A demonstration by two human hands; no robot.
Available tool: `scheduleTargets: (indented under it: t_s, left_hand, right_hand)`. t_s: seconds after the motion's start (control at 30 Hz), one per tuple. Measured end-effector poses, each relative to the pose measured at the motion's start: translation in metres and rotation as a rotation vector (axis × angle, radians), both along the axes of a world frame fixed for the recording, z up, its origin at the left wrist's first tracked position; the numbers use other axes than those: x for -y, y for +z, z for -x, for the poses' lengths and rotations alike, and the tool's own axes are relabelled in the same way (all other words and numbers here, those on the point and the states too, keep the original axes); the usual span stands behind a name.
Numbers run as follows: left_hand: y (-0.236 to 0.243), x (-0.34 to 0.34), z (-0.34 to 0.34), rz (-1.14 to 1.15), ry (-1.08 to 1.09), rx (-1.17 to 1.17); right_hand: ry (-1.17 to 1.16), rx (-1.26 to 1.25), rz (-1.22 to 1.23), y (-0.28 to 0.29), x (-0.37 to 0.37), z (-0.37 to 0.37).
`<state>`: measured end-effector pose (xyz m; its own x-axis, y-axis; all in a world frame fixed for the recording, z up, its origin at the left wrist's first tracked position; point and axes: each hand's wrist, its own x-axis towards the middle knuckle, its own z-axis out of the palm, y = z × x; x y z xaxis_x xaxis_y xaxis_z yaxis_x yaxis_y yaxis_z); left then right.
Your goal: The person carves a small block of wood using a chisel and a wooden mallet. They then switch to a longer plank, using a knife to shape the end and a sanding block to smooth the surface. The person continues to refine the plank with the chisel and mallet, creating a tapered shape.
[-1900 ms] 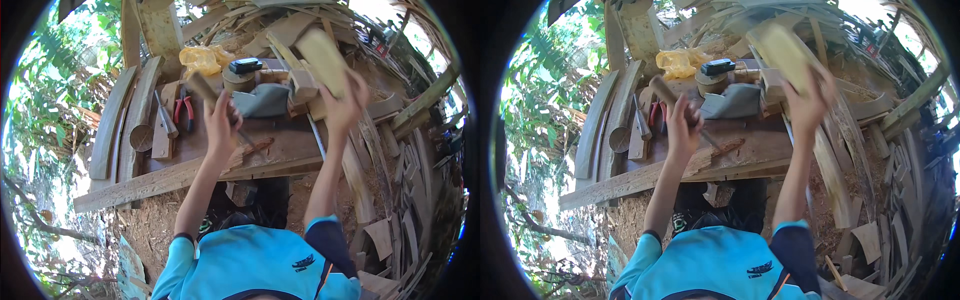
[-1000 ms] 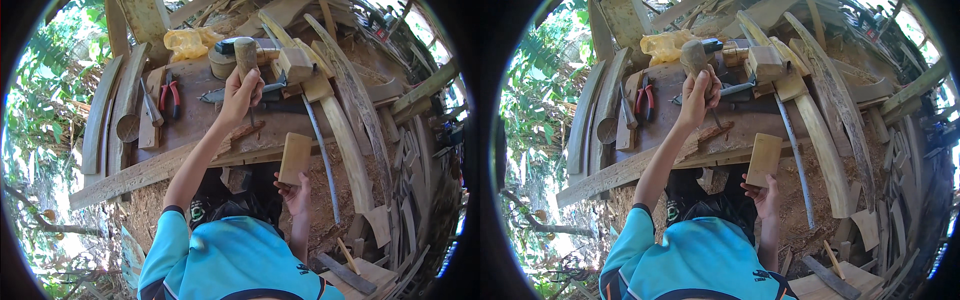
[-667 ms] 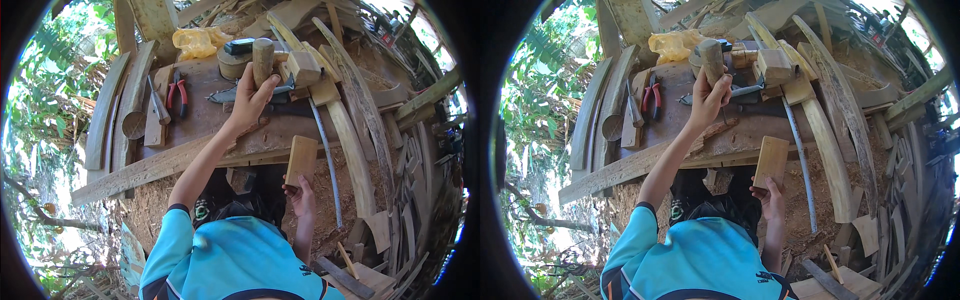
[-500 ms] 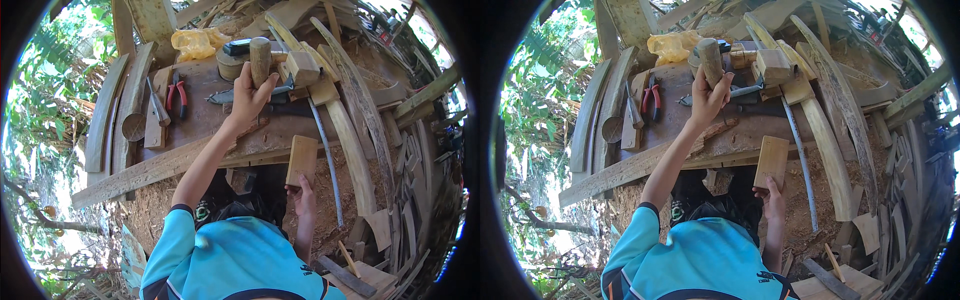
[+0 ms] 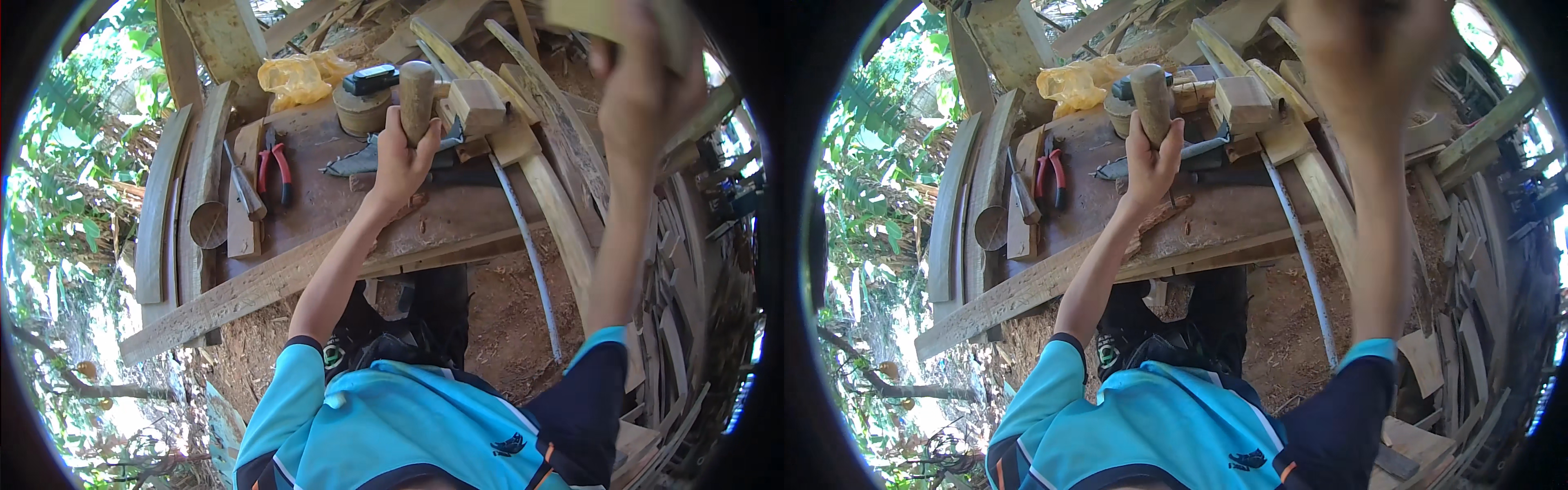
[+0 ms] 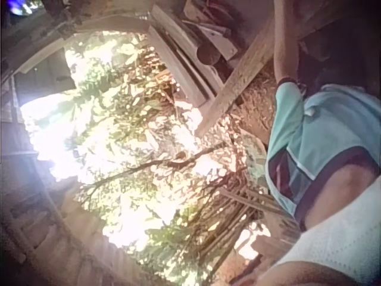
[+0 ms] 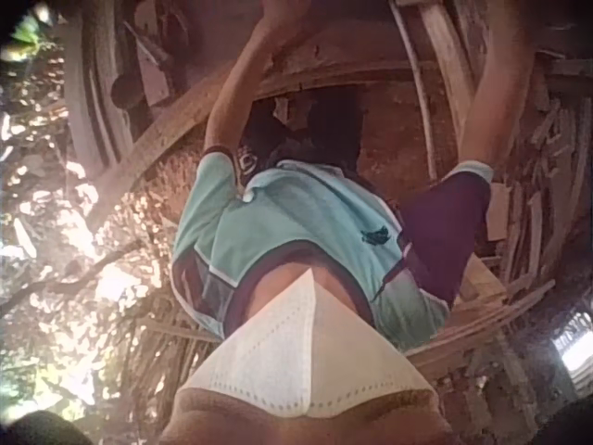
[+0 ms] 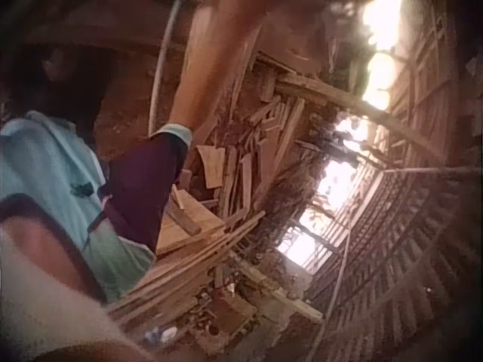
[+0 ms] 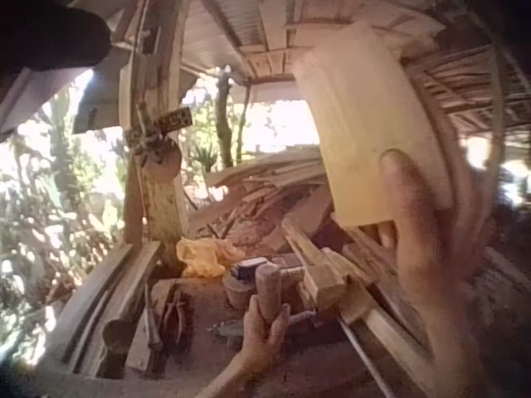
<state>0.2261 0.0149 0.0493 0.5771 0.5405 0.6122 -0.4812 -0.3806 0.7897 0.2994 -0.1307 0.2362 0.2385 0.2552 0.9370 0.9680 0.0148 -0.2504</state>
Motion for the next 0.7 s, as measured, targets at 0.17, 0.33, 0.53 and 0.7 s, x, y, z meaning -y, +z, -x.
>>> scheduleTargets:
  t_s: [0.17, 0.33, 0.53, 0.7]
  left_hand:
    - [-0.009, -0.017, 0.008, 0.085, 0.018, -0.003]
    - [-0.008, -0.004, 0.0, 0.003, -0.02, 0.03]
    - [-0.006, -0.009, 0.002, -0.066, 0.026, 0.021]
    - [0.001, 0.002, -0.001, -0.149, 0.023, 0.027]
  right_hand:
    - [0.194, 0.013, 0.473, 0.015, -0.028, 0.022]
    - [0.231, 0.034, 0.233, 0.032, -0.019, 0.022]
    - [0.258, -0.088, 0.39, 0.024, -0.032, 0.009]
    - [0.24, 0.012, 0.203, 0.031, -0.021, 0.018]
